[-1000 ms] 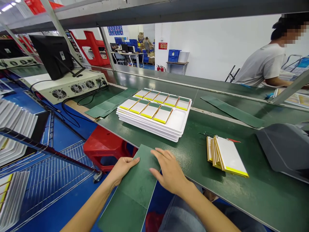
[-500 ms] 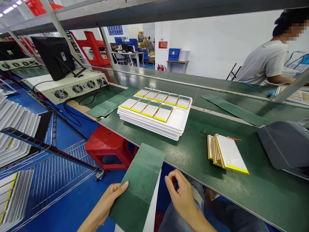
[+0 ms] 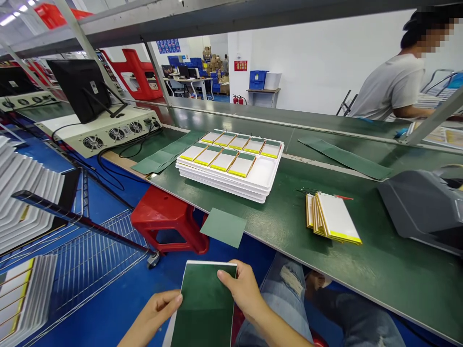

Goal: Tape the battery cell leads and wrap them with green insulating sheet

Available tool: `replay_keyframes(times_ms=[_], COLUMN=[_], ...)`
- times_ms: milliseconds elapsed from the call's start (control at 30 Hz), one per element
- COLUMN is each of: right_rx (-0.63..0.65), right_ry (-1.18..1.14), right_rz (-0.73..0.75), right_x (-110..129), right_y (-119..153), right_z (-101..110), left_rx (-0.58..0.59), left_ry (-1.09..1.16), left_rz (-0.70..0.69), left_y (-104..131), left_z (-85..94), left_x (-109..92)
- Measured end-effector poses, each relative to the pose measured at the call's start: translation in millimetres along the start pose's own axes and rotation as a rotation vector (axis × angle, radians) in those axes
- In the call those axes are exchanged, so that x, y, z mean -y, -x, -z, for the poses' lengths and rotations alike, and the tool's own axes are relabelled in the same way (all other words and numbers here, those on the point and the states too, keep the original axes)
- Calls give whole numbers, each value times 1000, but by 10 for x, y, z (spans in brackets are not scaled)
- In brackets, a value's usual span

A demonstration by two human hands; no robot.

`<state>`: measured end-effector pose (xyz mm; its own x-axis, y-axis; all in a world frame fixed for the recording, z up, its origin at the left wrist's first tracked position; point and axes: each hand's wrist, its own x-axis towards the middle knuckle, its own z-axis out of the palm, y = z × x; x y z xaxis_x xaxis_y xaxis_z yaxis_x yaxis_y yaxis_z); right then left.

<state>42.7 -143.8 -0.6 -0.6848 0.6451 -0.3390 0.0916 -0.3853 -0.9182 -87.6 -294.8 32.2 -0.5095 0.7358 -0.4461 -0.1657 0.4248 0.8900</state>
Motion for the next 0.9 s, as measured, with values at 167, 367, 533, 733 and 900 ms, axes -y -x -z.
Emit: replay_keyframes(times_ms=[167,367,533,733,900], right_rx=[-107,26,-41,-349,-278], right_ry=[82,-15,-61,95,-49], right_rz=[87,80,118,192,156], right_x=[82,234,227,265,278], right_y=[-1,152,350,328,323], right_z=[127,494,695,790,938], left_rx=[237,190,119,167,357], left_ry=[-51,36,-3,120,130], left_rz=[-231,-170,-229,-261,-164], left_y=[-117,-289,-353,-443,-471], left_z=[-211,-582,-857,-1090,-1117], left_x=[-154,-115,-145,-302,-366])
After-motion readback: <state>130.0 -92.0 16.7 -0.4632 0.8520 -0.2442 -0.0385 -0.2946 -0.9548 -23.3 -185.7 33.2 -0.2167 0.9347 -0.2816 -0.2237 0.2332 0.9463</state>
